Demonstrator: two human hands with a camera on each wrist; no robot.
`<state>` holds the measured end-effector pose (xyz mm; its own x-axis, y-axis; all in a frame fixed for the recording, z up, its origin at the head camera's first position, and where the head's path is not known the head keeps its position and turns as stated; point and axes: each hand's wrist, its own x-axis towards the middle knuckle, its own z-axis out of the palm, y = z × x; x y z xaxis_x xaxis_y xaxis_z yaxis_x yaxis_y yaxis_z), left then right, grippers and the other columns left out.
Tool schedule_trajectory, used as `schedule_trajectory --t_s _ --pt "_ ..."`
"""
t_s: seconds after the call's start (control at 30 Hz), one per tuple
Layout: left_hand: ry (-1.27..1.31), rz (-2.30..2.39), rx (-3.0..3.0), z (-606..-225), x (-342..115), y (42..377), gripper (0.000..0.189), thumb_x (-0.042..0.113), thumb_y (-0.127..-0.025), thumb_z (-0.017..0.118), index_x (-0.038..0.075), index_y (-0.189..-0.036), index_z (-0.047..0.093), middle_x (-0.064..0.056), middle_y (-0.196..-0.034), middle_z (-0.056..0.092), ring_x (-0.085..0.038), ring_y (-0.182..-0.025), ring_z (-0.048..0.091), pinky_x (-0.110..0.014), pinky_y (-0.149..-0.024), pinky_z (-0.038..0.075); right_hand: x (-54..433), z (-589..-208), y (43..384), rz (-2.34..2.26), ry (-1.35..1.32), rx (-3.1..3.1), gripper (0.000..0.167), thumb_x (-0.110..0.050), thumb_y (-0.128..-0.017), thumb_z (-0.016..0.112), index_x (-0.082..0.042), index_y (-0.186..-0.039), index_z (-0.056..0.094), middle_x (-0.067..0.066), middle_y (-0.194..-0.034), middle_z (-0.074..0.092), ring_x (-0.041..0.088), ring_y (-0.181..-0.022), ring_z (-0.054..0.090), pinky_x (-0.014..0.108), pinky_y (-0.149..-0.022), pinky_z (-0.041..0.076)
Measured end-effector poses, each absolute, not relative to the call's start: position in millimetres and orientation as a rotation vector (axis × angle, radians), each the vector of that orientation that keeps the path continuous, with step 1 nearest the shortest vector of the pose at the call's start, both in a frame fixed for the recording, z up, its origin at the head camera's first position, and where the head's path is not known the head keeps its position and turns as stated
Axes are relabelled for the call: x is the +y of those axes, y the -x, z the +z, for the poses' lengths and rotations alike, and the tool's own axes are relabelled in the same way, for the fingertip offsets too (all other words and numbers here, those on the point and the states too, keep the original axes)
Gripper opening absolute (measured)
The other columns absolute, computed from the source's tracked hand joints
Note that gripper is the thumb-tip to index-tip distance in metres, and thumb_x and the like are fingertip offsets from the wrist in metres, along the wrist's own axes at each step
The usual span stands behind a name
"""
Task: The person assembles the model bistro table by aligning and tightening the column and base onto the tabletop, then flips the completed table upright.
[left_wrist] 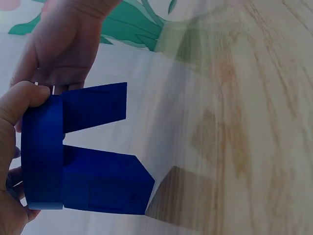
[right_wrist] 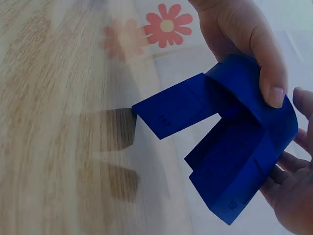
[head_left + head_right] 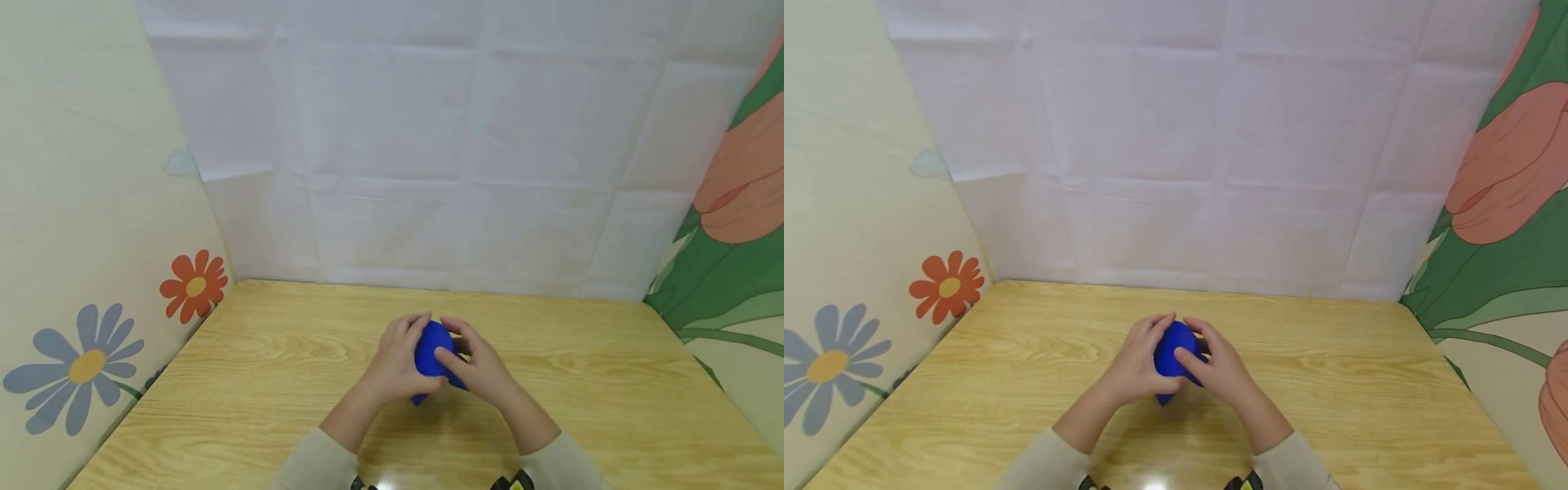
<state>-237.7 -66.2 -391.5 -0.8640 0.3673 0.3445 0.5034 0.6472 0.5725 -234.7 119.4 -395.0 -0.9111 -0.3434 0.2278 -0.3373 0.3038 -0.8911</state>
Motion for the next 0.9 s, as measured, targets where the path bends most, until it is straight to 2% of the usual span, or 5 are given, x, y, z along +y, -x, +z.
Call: schedule_trajectory --t_s 0.17,0.3,0.63,0.9 --pt "0.684 -1.159 -2.695 -396 -67 238 0.105 0.043 -0.068 0.084 0.007 -0.152 0.032 -0.015 -0.155 0.034 -0.039 -0.138 0.034 -0.061 -0.107 0.038 123 -403 238 -1.780 0.612 2.487 0.054 -0.021 -0.098 0.061 -0.009 -0.146 0.041 0.023 -0.147 0.045 0.043 -0.126 0.054 0.050 -0.096 0.052" --pt "0.643 -1.390 -2.693 -406 -72 240 0.109 0.038 -0.070 0.087 0.008 -0.155 0.025 -0.017 -0.158 0.027 -0.041 -0.138 0.036 -0.062 -0.106 0.040 127 -412 241 -1.840 0.529 2.450 0.057 -0.019 -0.096 0.062 -0.009 -0.147 0.040 0.022 -0.148 0.043 0.042 -0.127 0.053 0.049 -0.099 0.051" --pt "0.562 -1.663 -2.623 -426 -76 242 0.101 0.029 -0.077 0.084 0.001 -0.153 0.024 -0.023 -0.154 0.031 -0.044 -0.132 0.044 -0.059 -0.106 0.041 135 -425 246 -1.814 0.448 2.374 0.085 -0.021 -0.084 0.078 -0.009 -0.153 0.030 0.020 -0.157 0.032 0.045 -0.136 0.043 0.058 -0.110 0.037" --pt "0.534 -1.722 -2.607 -429 -75 241 0.097 0.030 -0.079 0.083 0.001 -0.153 0.026 -0.022 -0.155 0.032 -0.045 -0.137 0.039 -0.061 -0.109 0.037 138 -429 247 -1.785 0.418 2.357 0.091 -0.023 -0.083 0.080 -0.011 -0.155 0.026 0.021 -0.160 0.026 0.047 -0.139 0.037 0.059 -0.112 0.034"
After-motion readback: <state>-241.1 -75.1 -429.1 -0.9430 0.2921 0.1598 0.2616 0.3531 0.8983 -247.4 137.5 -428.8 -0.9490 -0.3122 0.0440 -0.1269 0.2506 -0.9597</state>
